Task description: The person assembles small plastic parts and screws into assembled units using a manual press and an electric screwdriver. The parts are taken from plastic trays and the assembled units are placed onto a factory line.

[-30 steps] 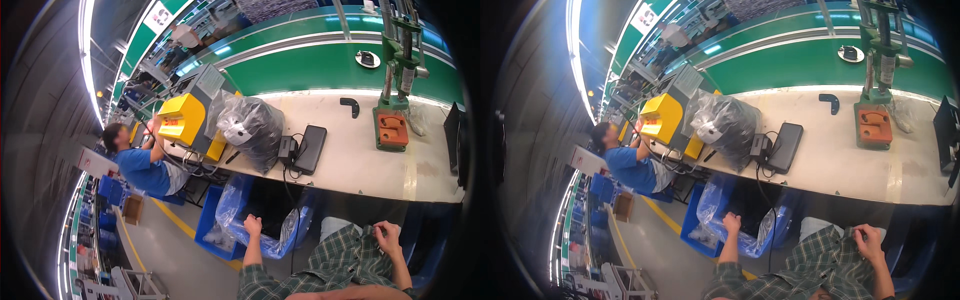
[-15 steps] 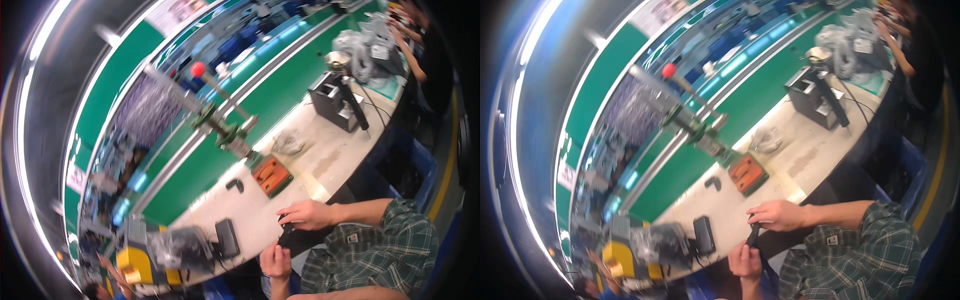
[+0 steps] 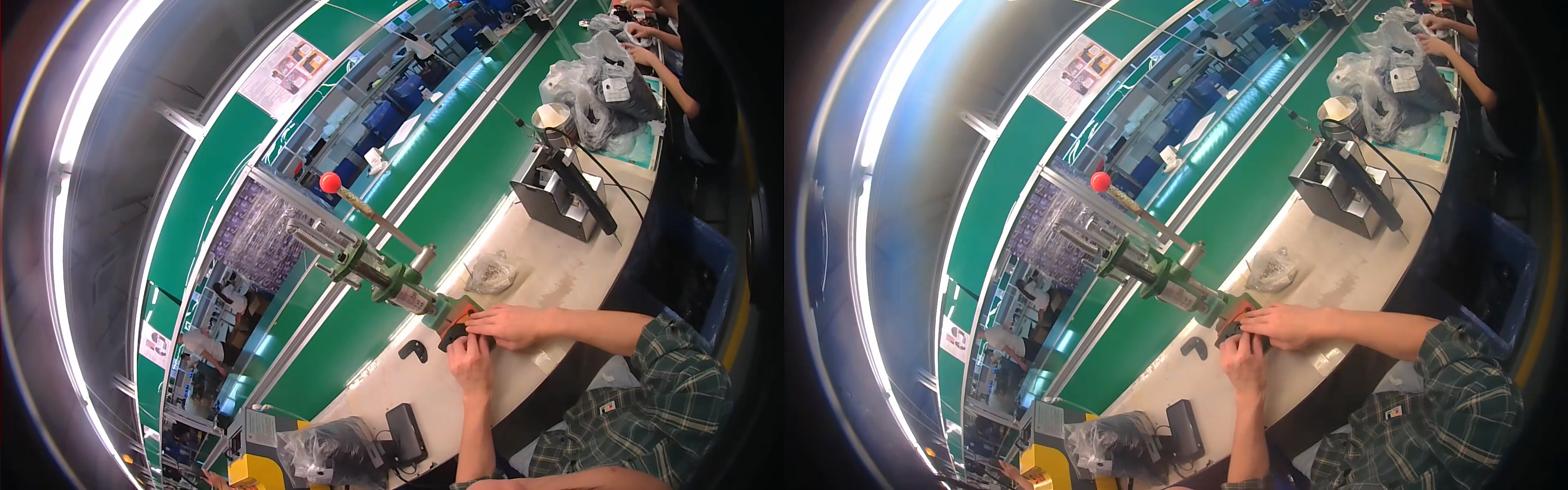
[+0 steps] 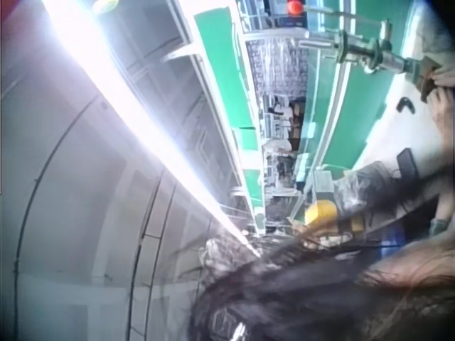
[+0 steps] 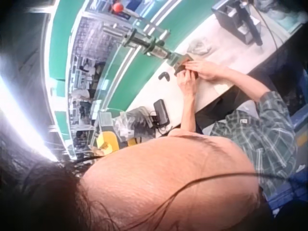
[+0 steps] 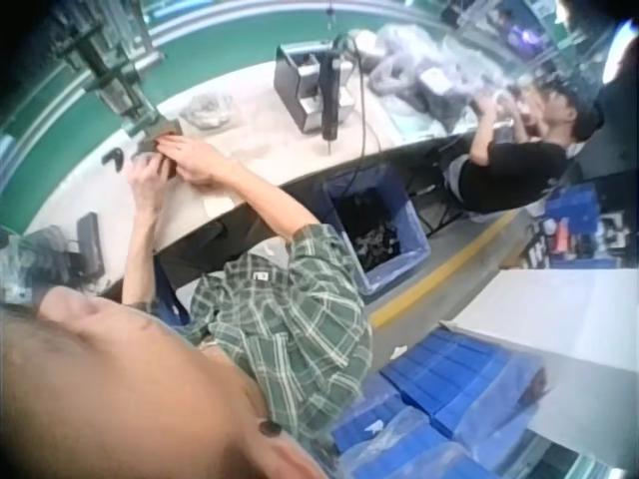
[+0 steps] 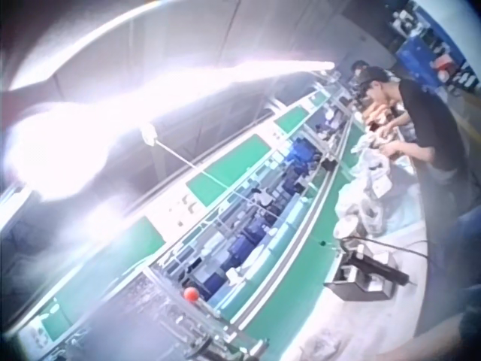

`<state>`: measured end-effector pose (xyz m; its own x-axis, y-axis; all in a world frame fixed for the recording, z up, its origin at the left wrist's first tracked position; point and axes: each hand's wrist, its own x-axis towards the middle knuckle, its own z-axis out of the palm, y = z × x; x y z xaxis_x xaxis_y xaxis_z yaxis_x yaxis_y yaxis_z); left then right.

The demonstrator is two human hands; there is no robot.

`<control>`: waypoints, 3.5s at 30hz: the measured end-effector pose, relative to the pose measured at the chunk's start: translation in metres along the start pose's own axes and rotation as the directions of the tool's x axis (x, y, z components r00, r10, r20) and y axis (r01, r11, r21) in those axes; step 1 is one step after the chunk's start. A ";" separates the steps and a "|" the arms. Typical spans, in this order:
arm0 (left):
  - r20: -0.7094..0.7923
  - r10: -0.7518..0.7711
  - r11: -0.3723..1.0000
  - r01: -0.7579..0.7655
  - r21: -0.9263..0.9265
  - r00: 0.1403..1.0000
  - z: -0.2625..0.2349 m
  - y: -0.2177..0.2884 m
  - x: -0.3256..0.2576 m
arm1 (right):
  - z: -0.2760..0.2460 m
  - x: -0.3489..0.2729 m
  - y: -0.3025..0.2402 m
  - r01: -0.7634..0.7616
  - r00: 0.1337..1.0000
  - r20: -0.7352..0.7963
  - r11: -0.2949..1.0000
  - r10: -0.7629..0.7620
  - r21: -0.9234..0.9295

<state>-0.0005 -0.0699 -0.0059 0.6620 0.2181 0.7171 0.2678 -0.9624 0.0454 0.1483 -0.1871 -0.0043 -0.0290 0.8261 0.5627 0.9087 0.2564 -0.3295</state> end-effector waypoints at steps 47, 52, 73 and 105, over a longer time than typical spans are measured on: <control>-0.441 -0.280 0.844 0.438 0.310 0.852 -0.241 -0.148 -0.043 | -0.006 0.027 0.019 -0.071 0.960 0.253 0.977 0.121 -0.200; -0.236 -0.657 0.625 0.692 0.361 0.716 -0.359 -0.280 -0.089 | -0.005 0.035 0.019 -0.049 0.970 0.227 0.987 0.084 -0.155; 0.262 -0.764 0.586 0.463 0.665 0.590 -0.335 -0.356 -0.095 | -0.040 -0.009 0.027 -0.190 0.930 -0.282 0.965 0.236 0.181; 0.500 -0.587 0.021 0.630 -0.777 0.637 -0.122 -0.001 -0.056 | -0.030 0.020 -0.087 -0.435 0.879 0.304 0.357 0.368 0.826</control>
<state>-0.1230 -0.1010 0.0388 0.6146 0.7846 0.0820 -0.1210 -0.0089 0.9926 0.0812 -0.2083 0.0588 0.1823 0.9728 0.1429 -0.0069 0.1466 -0.9892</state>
